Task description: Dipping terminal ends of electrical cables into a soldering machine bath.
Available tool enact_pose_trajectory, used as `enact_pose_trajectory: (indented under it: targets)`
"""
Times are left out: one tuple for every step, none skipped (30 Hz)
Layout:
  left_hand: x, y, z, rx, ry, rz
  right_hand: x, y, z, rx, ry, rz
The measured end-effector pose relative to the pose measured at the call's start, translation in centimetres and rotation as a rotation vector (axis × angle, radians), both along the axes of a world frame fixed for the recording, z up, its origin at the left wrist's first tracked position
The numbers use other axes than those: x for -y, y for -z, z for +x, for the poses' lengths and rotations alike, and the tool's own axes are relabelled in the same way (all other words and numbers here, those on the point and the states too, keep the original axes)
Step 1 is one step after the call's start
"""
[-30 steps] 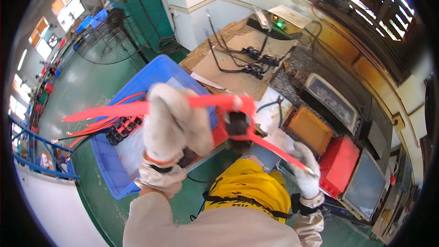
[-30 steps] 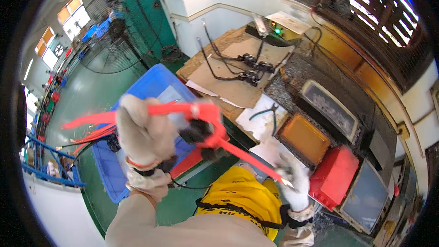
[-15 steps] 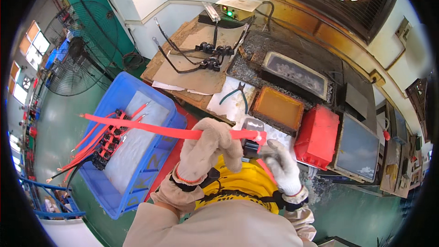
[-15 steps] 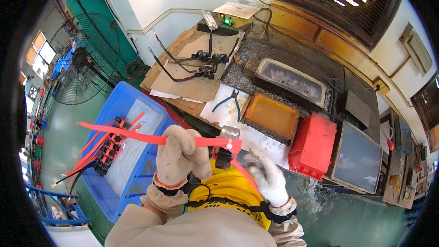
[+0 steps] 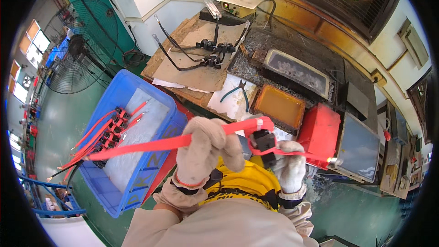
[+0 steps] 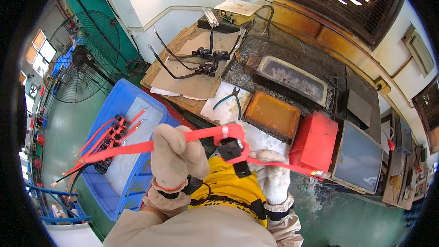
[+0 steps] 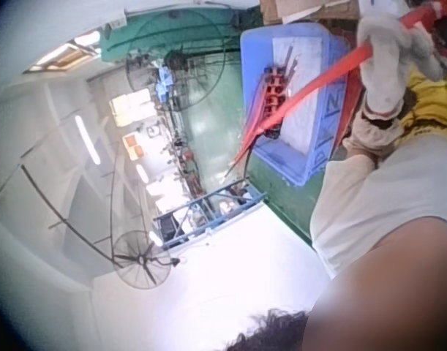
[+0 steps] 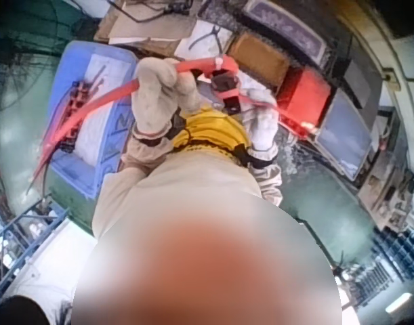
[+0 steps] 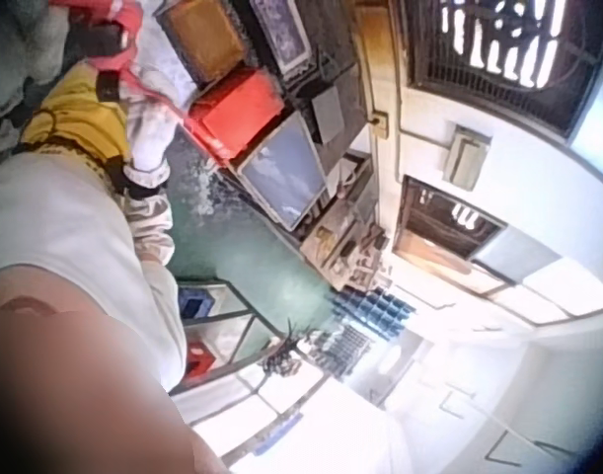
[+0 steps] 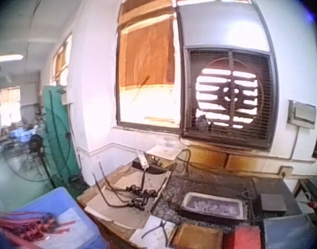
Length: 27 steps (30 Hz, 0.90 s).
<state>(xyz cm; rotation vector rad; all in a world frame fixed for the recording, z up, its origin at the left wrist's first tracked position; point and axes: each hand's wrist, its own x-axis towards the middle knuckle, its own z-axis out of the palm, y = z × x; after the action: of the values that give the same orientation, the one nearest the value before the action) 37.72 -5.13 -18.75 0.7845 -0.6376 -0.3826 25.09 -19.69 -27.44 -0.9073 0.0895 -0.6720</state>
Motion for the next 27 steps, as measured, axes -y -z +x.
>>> enact_pose_trajectory:
  targets:
    - [0.0,0.0,-0.1,0.003,0.017,0.026,0.4,0.1,-0.1,0.034,-0.015,0.146]
    - [-0.2,0.2,0.2,-0.011,0.087,0.012,1.2,0.0,-0.9,-0.140,-0.015,0.311]
    - [-0.4,0.4,0.2,-0.012,0.089,0.010,2.0,0.0,-1.3,-0.141,-0.012,0.309]
    - [-0.5,0.7,0.0,-0.046,0.198,-0.072,2.6,0.1,-1.6,-0.114,-0.104,0.411]
    - [-0.5,0.9,-0.2,-0.079,0.306,-0.153,2.9,0.1,-1.7,-0.086,-0.197,0.514]
    - [-0.6,0.4,-0.6,-0.059,0.330,-0.157,2.8,-0.1,-1.8,-0.086,-0.193,0.512]
    - [-0.6,0.4,-0.7,-0.060,0.326,-0.157,2.5,-0.5,-1.7,-0.111,-0.096,0.230]
    - [-0.5,0.3,-0.9,0.054,0.346,-0.170,2.3,-0.8,-1.7,-0.132,0.000,-0.051]
    - [-0.5,0.3,-1.0,0.168,0.364,-0.181,2.4,-0.4,-1.7,-0.132,-0.004,-0.052]
    - [-0.7,-0.3,-1.2,0.146,0.382,-0.132,2.4,0.2,-1.3,-0.279,-0.032,-0.153]
    - [-0.6,-0.5,-1.3,0.146,0.382,-0.132,2.5,0.4,-1.1,-0.424,-0.060,-0.255]
    - [-0.5,-0.6,-1.4,0.101,0.372,-0.122,1.6,0.3,-1.1,-0.459,-0.017,-0.347]
    - [-0.4,-0.7,-1.5,0.055,0.363,-0.113,1.6,1.0,-1.1,-0.459,-0.015,-0.349]
    - [-0.4,-0.7,-1.5,0.058,0.362,-0.114,1.6,2.3,-1.2,-0.493,0.046,-0.796]
    - [-0.2,-0.5,-1.5,0.048,0.391,-0.139,1.6,3.0,-1.3,-0.511,0.111,-1.244]
    - [-0.1,-0.1,-1.5,0.037,0.418,-0.161,0.2,2.7,0.2,-0.550,-0.091,-0.544]
    - [0.0,0.1,-1.6,0.042,0.404,-0.157,-0.6,2.1,1.3,-0.542,-0.104,-0.545]
    - [0.2,0.3,-1.7,0.131,0.423,-0.138,-1.3,1.1,2.2,-0.482,-0.120,-0.107]
    - [0.5,0.4,-1.9,0.219,0.445,-0.120,-1.5,0.4,3.0,-0.413,-0.130,0.329]
    - [0.7,0.4,-2.3,0.139,0.506,-0.123,-1.0,0.6,3.7,-0.508,-0.092,0.331]
    - [0.9,0.5,-2.4,0.068,0.556,-0.132,-1.3,0.1,3.1,-0.307,-0.146,0.419]
    - [1.1,0.4,-2.6,0.029,0.520,-0.117,-1.3,0.0,2.4,-0.189,-0.152,0.276]
    - [1.1,0.3,-2.6,-0.011,0.486,-0.102,-1.2,-0.3,2.0,-0.070,-0.156,0.134]
    - [1.1,0.3,-2.4,-0.008,0.479,-0.103,-1.3,-0.5,2.3,0.027,-0.127,0.324]
    - [1.5,0.4,-2.2,-0.056,0.452,-0.073,-1.6,2.3,2.7,-0.204,0.338,0.117]
    - [1.4,0.7,-1.8,-0.110,0.412,-0.042,-1.3,2.6,1.5,-0.244,0.292,-0.086]
    - [1.2,1.0,-1.4,-0.112,0.403,-0.043,-0.5,3.0,0.0,-0.282,0.245,-0.289]
